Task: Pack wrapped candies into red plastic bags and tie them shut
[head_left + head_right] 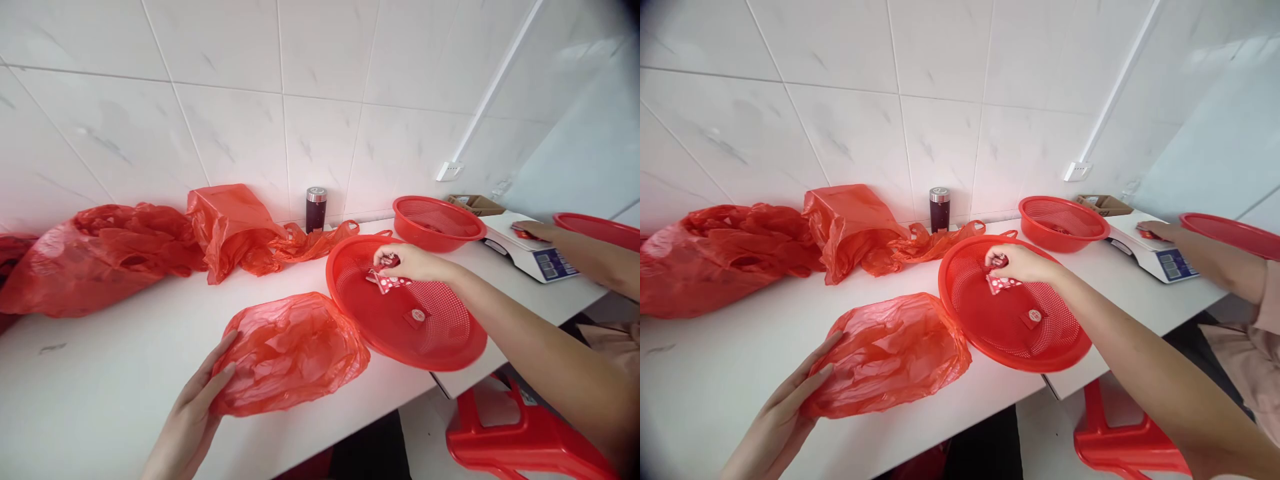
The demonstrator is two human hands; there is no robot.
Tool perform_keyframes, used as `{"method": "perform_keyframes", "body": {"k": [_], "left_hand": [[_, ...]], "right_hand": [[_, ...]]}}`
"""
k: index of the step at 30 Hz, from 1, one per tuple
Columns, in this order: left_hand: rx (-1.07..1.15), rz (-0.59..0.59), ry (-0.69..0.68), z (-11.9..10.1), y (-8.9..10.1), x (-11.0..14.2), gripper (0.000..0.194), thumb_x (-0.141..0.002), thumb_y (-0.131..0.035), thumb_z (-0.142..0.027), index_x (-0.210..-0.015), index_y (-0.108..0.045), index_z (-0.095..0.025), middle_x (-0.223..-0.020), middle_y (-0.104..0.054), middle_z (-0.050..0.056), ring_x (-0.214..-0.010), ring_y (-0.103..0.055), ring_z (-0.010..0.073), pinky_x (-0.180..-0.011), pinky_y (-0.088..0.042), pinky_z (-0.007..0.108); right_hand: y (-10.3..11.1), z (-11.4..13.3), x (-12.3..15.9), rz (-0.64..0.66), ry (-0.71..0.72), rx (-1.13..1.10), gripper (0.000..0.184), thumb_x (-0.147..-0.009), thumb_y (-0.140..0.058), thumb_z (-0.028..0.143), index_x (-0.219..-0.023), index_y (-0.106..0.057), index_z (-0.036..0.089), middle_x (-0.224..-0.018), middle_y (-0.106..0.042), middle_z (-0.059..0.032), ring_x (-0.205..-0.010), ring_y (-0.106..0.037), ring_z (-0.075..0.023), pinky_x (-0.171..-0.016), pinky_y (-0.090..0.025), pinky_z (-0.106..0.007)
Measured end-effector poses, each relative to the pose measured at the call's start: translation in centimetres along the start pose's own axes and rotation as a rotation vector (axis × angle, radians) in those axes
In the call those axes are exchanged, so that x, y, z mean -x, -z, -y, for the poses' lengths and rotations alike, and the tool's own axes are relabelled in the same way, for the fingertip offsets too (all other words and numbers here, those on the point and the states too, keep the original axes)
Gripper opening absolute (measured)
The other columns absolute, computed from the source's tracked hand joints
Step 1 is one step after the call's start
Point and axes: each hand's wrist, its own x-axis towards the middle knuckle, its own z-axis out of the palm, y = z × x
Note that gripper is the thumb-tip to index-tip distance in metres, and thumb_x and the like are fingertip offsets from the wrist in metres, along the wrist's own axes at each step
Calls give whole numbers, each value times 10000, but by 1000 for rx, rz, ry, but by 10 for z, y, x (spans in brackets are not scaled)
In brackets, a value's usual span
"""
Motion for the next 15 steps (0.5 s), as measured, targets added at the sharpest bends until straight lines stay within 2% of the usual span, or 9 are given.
{"method": "perform_keyframes", "body": {"k": [2,4,5,7,9,11,13,15], "left_hand": [[8,15,-9,-3,-5,0,640,-754,-705,-366,-1360,-516,-284,-1378,-564,32,-1245,-526,275,-800,-553,223],[13,24,-9,-6,-9,0,652,-746,-708,-340,-1364,-512,-282,-1374,-567,41,-1212,-553,284,-790,-556,247],[14,30,-6,-7,-12,0,660,-741,-711,-328,-1367,-507,-286,-1375,-566,43,-1190,-570,287,-782,-557,257],[23,49,-5,-8,-16,1,671,-741,-707,-311,-1376,-494,-296,-1388,-553,44,-1162,-588,289,-773,-559,269],[39,63,-15,-9,-18,1,679,-742,-702,-296,-1384,-484,-297,-1404,-537,47,-1184,-572,293,-783,-556,266],[52,70,-24,-8,-18,1,690,-735,-707,-290,-1387,-480,-301,-1425,-515,42,-1233,-532,299,-805,-552,258],[57,69,-26,-7,-14,0,691,-729,-712,-294,-1381,-484,-314,-1448,-488,23,-1266,-500,300,-816,-550,251],[65,57,-20,-6,-10,0,678,-721,-714,-291,-1364,-500,-329,-1464,-468,1,-1286,-479,297,-810,-551,239]], "right_hand": [[-9,50,7,-58,121,-123,222,-794,-622,351,-967,-606,214,-960,-605,-9,-851,-569,-157,-761,-454,-275],[-35,96,14,-62,288,-219,190,-820,-625,308,-991,-608,229,-1024,-584,-13,-839,-571,-132,-752,-462,-256],[-52,115,16,-26,370,-218,146,-830,-617,252,-974,-622,230,-1038,-568,-20,-812,-564,-115,-738,-462,-242],[-88,139,16,142,509,-99,180,-835,-580,128,-967,-655,226,-1076,-544,-46,-850,-561,-121,-748,-460,-237],[-111,149,10,259,560,65,238,-805,-601,86,-990,-678,215,-1052,-555,-69,-938,-555,-175,-775,-460,-271],[-111,147,3,291,559,93,259,-815,-613,119,-1041,-681,227,-1090,-574,-71,-1005,-551,-203,-822,-458,-300],[-90,135,-1,203,510,-18,254,-870,-564,187,-1095,-657,257,-1147,-591,-43,-1003,-570,-175,-852,-456,-297],[-59,110,-1,34,385,-97,261,-905,-506,243,-1139,-619,267,-1147,-614,-22,-957,-596,-145,-840,-461,-284]]}}
